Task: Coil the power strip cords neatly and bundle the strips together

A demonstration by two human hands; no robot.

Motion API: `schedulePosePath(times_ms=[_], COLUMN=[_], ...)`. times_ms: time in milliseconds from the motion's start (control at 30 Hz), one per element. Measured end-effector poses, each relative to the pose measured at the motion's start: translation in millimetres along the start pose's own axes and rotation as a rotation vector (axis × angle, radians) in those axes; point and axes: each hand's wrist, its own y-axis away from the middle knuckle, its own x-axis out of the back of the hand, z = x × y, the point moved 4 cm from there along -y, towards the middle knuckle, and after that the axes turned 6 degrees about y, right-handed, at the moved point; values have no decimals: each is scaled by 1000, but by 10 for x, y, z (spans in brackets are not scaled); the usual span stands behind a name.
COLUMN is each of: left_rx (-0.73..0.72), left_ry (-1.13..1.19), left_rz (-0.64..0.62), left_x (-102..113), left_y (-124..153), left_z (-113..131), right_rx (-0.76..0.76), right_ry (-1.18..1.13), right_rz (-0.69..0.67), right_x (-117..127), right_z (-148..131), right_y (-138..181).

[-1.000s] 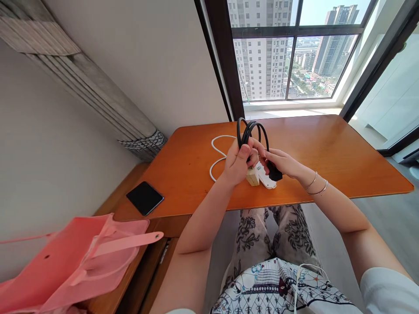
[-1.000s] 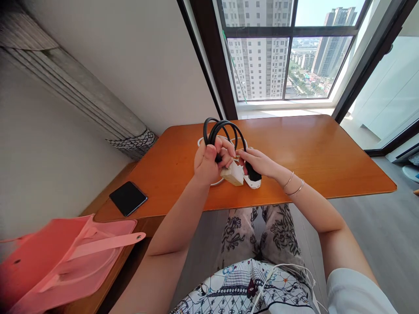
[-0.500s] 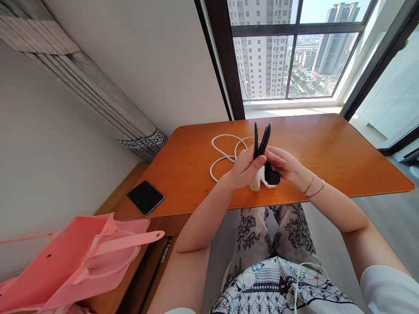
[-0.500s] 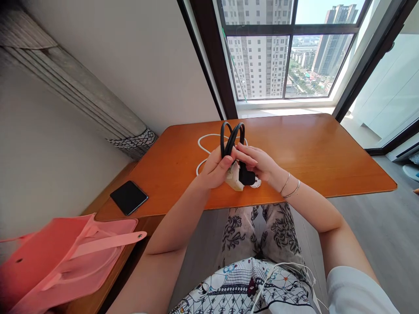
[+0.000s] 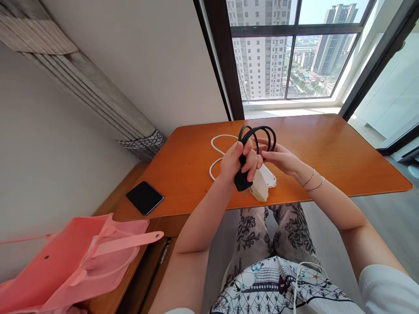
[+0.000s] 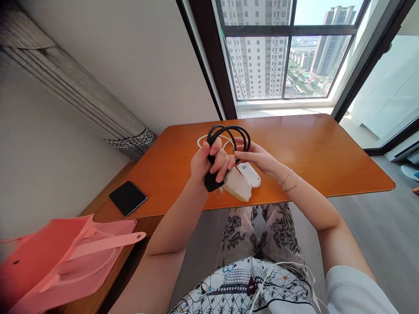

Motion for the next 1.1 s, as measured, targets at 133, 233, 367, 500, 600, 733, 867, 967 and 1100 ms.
schedulePosePath(times_ms=[133, 233, 367, 500, 600, 733, 867, 967, 1100], left_rx=[16, -3, 20, 13, -9, -1, 26, 97, 141], left_ry=[121, 157, 157, 50, -121, -263, -385, -500, -558], left_rz=[88, 121, 143, 67, 13, 76, 141, 123, 43], left_x=[88, 183, 293, 396, 507, 687, 809, 859, 884], left_y=[-105, -194, -289, -358, -402, -431, -401, -366, -345], left_z=[21, 18, -54, -136, -182, -235, -323, -449, -580], right_rx=[65, 132, 142, 171, 190, 209, 215, 211, 213], right_ry=[-145, -176, -246, -264, -235, -266, -315, -309, -304], right_rz=[-43, 118, 217, 307, 400, 460, 513, 600, 656], right_x=[-75, -74, -76, -38, 2, 17, 51, 124, 211], right_z=[34, 90, 192, 265, 327, 443, 545, 587, 631], right_y=[-39, -78, -143, -198, -220, -243, -279, -301, -306])
